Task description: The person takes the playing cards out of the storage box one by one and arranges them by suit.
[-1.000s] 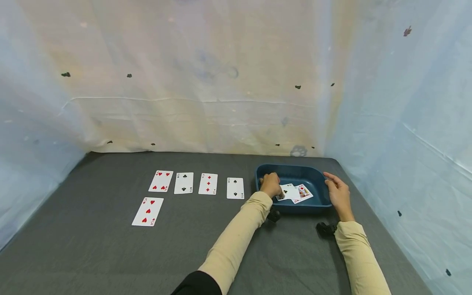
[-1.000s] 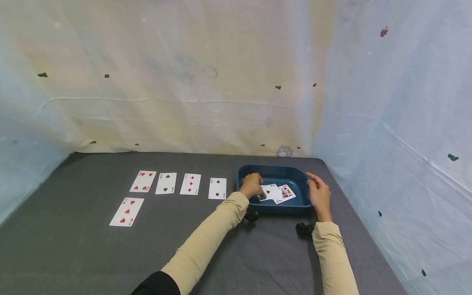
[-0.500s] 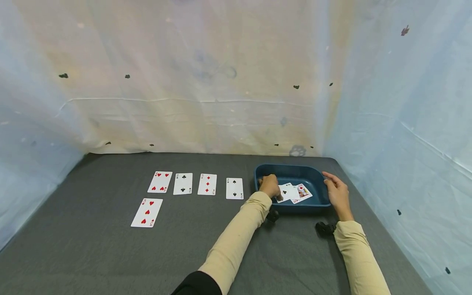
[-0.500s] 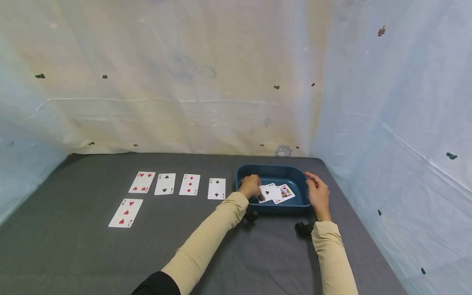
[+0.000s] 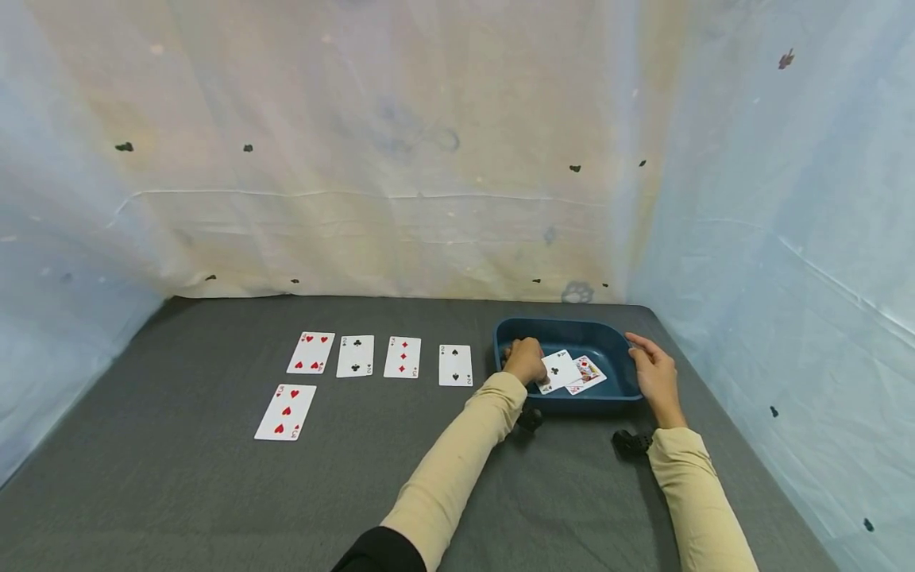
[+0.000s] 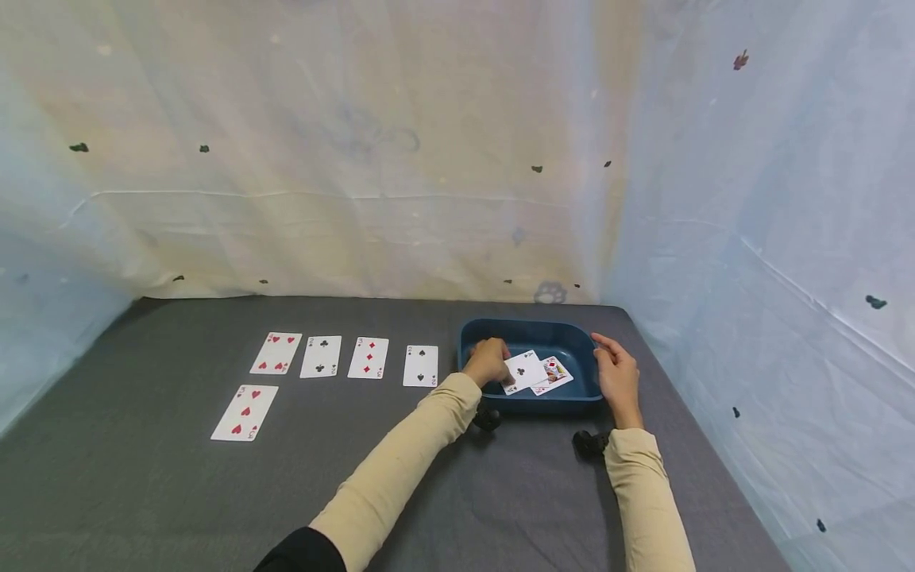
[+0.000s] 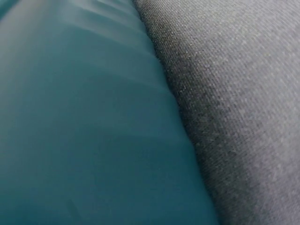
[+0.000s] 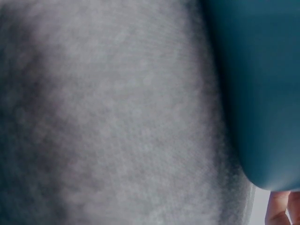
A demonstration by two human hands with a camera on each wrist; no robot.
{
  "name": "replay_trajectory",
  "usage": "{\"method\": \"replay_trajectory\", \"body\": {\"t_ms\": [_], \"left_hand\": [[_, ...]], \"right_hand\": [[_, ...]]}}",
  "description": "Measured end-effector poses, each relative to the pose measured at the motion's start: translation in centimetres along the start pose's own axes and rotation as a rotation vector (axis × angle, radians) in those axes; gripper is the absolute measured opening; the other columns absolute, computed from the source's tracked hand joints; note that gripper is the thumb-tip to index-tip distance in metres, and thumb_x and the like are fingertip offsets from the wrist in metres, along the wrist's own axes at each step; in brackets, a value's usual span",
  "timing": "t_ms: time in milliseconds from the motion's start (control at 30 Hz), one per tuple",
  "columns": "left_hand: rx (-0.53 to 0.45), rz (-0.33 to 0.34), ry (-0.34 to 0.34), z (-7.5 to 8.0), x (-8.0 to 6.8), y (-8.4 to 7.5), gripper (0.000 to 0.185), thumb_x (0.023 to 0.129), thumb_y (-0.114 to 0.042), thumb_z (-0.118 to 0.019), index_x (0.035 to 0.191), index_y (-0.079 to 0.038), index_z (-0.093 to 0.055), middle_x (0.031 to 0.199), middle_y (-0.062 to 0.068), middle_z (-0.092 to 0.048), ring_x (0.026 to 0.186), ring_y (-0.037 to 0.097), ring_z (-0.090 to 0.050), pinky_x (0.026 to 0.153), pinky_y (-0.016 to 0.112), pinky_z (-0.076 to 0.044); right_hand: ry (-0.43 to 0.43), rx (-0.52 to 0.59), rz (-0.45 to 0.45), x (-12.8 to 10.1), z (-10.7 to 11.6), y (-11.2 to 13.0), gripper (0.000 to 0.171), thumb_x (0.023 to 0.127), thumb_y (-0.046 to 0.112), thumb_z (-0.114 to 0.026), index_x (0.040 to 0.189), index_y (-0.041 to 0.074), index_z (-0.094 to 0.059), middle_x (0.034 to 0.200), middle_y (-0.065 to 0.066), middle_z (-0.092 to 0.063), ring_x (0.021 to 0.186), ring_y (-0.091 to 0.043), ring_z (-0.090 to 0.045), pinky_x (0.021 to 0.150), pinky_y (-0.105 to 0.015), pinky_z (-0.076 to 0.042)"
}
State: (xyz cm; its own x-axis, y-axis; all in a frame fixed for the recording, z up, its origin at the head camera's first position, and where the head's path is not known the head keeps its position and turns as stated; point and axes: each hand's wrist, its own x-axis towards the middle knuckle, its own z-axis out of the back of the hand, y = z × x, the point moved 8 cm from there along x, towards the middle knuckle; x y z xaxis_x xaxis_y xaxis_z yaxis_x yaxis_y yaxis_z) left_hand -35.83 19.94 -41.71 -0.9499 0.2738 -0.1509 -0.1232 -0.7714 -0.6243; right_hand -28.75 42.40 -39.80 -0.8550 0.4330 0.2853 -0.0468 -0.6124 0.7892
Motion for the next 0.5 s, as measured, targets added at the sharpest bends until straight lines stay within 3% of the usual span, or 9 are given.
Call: {"method": "replay_trajectory", "body": {"t_ms": [200, 400, 500], "left_hand": [[-0.023, -0.036, -0.028, 0.52, -0.02, -0.20, 0.012, 0.080, -0.006, -0.071, 0.089, -0.013, -0.067, 0.095, 0.003, -0.060, 0.094, 0.027, -0.052, 0.077, 0.039, -0.043], [-0.115, -0.049, -0.046, 0.60, 0.24, -0.14, 0.011, 0.080, -0.001, -0.069, 0.082, -0.011, -0.066, 0.084, 0.002, -0.059, 0.082, 0.023, -0.053, 0.065, 0.033, -0.044], [-0.158, -0.076, -0.035, 0.55, 0.20, -0.37, 0.011, 0.081, 0.001, -0.066, 0.080, -0.009, -0.065, 0.081, 0.002, -0.058, 0.079, 0.020, -0.052, 0.060, 0.029, -0.044]], "right_hand": [[0.004, 0.001, 0.013, 0.04, -0.06, 0.12, 0.035, 0.102, 0.020, -0.047, 0.133, 0.008, -0.059, 0.108, -0.019, -0.064, 0.055, -0.007, -0.037, 0.054, -0.029, -0.030], [-0.017, 0.011, 0.032, 0.10, 0.06, 0.22, 0.033, 0.100, 0.017, -0.050, 0.129, 0.008, -0.063, 0.087, -0.016, -0.063, 0.050, -0.006, -0.035, 0.049, -0.027, -0.028], [-0.010, 0.007, 0.033, 0.10, 0.03, 0.12, 0.033, 0.100, 0.017, -0.050, 0.129, 0.007, -0.062, 0.084, -0.015, -0.061, 0.049, -0.006, -0.035, 0.048, -0.026, -0.028]]}}
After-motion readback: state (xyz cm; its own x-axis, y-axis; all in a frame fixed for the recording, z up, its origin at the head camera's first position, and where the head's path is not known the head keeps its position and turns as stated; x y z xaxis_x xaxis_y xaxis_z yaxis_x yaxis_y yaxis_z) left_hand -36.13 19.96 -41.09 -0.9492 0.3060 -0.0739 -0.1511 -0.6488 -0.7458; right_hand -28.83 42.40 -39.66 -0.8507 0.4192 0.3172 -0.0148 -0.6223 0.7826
